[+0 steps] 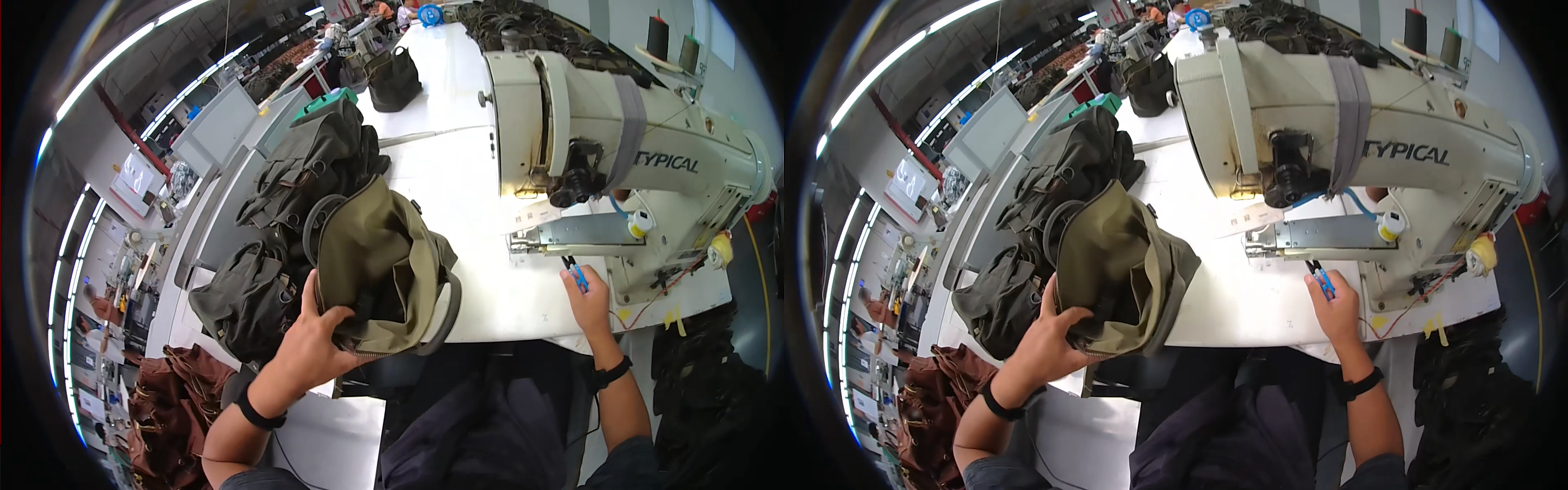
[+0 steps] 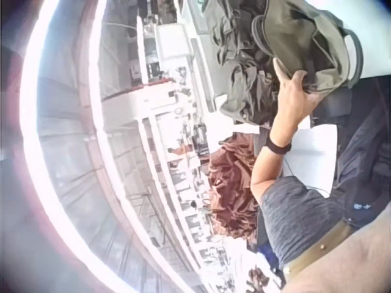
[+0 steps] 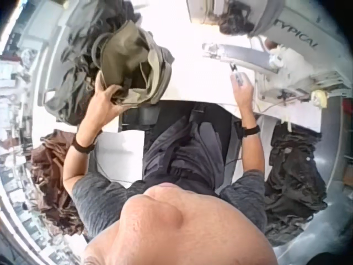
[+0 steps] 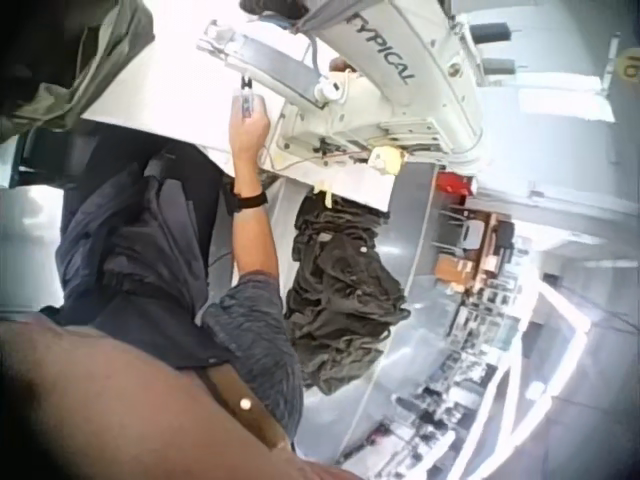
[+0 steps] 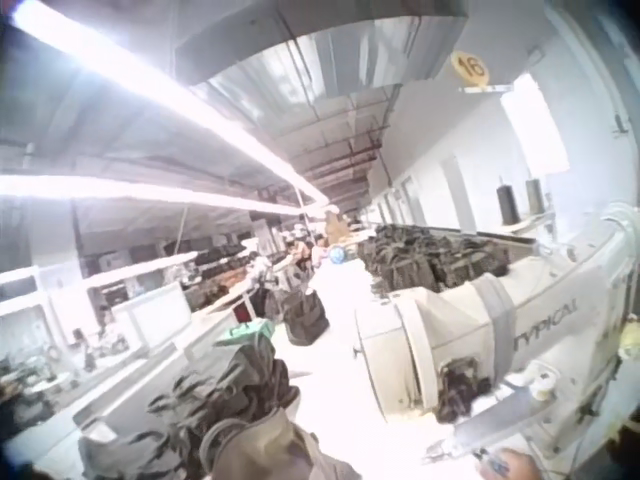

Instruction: The person operates an industrial sewing machine to stitch zippers and seams on dark green canvas bags. They guide the fabric under the needle, align the zipper teeth, and trim excess thread with scissors. The person handles multiple bags, moving them between the sewing machine and the work table.

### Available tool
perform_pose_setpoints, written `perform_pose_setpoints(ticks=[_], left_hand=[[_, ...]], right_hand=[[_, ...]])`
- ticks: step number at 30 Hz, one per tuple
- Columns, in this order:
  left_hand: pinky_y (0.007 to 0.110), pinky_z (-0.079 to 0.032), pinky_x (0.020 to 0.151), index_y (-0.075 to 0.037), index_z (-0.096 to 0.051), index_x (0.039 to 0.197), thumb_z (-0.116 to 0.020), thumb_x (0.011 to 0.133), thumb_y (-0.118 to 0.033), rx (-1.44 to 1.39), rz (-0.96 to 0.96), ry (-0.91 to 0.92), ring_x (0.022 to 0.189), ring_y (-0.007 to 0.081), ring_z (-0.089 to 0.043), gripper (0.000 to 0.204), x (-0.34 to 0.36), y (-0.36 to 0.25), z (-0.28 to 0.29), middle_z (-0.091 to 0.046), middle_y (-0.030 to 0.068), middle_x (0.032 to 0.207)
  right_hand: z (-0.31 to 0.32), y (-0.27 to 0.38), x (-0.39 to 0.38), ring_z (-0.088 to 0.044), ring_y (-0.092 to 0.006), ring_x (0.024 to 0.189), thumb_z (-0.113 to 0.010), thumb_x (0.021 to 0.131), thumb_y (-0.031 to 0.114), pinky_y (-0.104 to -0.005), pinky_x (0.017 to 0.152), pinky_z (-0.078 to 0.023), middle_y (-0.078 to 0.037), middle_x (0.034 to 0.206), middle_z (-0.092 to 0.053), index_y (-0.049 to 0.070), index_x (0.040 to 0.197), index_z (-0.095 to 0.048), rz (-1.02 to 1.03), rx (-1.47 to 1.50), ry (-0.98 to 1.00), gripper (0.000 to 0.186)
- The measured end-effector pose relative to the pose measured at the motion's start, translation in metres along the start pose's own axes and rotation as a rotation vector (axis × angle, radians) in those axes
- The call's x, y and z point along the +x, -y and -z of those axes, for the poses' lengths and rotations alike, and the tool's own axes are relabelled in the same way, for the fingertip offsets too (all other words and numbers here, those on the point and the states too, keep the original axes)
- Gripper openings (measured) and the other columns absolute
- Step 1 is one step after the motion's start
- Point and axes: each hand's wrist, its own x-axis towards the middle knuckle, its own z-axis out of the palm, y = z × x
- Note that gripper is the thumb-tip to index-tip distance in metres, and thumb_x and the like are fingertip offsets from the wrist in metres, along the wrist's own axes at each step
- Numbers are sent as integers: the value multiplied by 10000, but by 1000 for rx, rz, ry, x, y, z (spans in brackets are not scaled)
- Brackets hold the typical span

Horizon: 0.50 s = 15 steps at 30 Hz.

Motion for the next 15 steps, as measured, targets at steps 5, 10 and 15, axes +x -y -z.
perform_pose_setpoints(ticks=[5,10,15], left_hand=[[384,-477,1074,95,-712,1087,-643,966,-38,-402,-128,-158,1295,437,-612,193,30,25,-10,-591,274,1454],[554,-451,1119,-108,-563,1408,-837,860,-189,-326,-69,-203,1472,421,-411,618,-7,11,19,-302,258,1620],[736,-320,1142,-88,-781,1203,-856,825,-549,315,-451,-388,1514,547,-276,601,4,-16,-26,-236,356,1665]], right_hand=[[4,-10,5,-444,-143,601,-782,950,258,-334,568,-427,-66,651,-532,31,829,-615,41,8,-30,307],[-12,-15,25,-690,-343,705,-755,946,380,-458,651,-537,-185,809,-709,37,925,-705,116,-40,-31,347],[-25,-27,32,-722,-399,824,-718,940,449,-519,728,-550,-160,867,-725,89,1001,-683,116,-106,-87,366]])
